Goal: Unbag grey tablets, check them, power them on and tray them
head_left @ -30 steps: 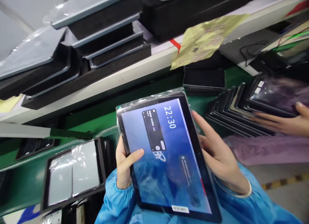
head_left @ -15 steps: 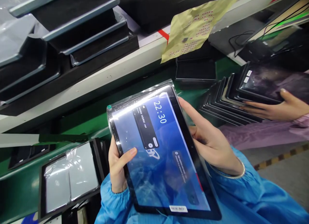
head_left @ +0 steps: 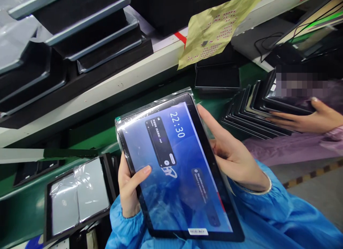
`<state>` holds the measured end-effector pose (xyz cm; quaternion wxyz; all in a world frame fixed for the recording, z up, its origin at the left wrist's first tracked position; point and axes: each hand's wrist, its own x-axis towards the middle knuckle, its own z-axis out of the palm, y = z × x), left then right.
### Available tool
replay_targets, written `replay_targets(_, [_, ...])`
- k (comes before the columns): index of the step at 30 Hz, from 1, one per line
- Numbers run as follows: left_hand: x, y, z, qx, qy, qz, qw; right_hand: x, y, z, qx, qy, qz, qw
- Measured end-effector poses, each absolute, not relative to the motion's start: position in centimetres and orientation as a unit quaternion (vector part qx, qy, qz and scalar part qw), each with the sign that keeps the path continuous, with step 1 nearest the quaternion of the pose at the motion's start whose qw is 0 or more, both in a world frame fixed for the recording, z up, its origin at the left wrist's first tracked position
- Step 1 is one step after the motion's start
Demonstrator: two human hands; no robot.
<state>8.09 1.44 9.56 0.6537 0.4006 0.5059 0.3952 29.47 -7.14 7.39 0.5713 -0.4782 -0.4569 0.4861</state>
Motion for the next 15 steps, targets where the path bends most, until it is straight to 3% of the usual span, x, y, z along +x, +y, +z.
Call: replay_targets(15, [8.77, 1.15, 10.26, 0.395, 0.523, 0.384, 0.651, 29.55, -7.03, 7.08, -0.438, -0.436, 0.529, 0.582])
